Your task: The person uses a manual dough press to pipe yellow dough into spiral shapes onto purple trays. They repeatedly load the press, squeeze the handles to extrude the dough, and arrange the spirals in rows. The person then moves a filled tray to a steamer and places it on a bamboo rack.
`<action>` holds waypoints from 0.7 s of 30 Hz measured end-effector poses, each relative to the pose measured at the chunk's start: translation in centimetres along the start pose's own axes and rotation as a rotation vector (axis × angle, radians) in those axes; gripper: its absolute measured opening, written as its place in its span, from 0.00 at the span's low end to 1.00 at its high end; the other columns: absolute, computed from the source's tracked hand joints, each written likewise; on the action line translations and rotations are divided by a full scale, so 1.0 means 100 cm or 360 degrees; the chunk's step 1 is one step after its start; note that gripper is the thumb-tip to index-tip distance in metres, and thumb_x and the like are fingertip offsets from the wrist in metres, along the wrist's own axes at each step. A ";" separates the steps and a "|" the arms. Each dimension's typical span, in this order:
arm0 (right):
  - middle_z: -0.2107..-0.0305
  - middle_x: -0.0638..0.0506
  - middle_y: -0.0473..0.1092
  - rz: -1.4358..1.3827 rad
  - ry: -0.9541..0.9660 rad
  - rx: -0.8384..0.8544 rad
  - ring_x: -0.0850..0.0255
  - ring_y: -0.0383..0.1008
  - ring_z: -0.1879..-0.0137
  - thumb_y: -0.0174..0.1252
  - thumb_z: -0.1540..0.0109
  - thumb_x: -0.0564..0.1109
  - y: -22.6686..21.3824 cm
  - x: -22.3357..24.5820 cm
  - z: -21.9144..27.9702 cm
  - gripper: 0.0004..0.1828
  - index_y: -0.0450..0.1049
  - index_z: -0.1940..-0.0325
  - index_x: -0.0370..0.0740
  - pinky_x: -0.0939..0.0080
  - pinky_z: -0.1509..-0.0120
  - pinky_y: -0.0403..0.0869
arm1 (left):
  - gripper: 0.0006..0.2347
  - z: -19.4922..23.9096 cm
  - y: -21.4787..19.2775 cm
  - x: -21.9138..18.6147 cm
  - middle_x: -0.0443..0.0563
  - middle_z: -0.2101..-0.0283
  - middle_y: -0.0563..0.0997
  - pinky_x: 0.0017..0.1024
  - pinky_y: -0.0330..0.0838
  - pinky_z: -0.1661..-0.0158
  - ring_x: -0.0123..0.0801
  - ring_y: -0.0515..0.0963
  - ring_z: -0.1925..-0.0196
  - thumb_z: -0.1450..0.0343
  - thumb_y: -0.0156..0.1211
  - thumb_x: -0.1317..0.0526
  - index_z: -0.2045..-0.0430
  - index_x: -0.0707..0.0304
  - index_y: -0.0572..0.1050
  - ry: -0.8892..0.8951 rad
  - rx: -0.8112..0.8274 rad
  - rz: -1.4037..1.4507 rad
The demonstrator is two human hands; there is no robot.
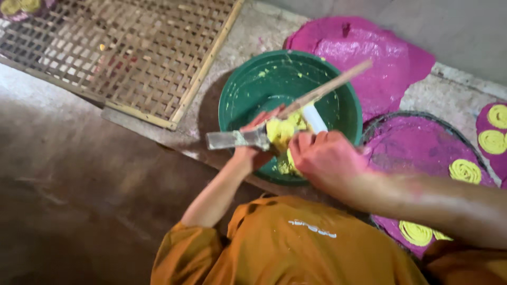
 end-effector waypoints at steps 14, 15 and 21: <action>0.71 0.54 0.71 -0.0606 0.0181 0.0573 0.58 0.79 0.75 0.52 0.39 0.41 0.017 -0.058 0.030 0.16 0.70 0.47 0.45 0.57 0.77 0.76 | 0.24 0.007 -0.068 0.009 0.44 0.37 0.73 0.31 0.80 0.55 0.37 0.80 0.51 0.36 0.70 0.59 0.43 0.46 0.74 -0.0201 -0.0407 -0.0091; 0.70 0.53 0.71 -0.0612 0.0169 0.0603 0.57 0.79 0.76 0.52 0.40 0.40 0.017 -0.052 0.021 0.16 0.70 0.47 0.44 0.57 0.79 0.76 | 0.22 0.001 -0.063 0.004 0.45 0.30 0.72 0.31 0.79 0.56 0.37 0.80 0.48 0.38 0.70 0.59 0.49 0.44 0.74 -0.0084 -0.0381 -0.0221; 0.74 0.53 0.70 -0.0419 0.0042 0.0103 0.60 0.77 0.73 0.55 0.43 0.40 -0.004 -0.007 -0.015 0.13 0.72 0.54 0.38 0.60 0.74 0.74 | 0.29 0.011 -0.004 0.022 0.46 0.32 0.72 0.40 0.75 0.44 0.43 0.74 0.39 0.41 0.72 0.56 0.42 0.50 0.73 -0.0174 -0.0238 0.0068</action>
Point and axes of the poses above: each hand's wrist, its own z-axis away from the middle knuckle, its own y-axis out of the palm, x = y × z, the point moved 7 cm from there along -z, towards the middle knuckle
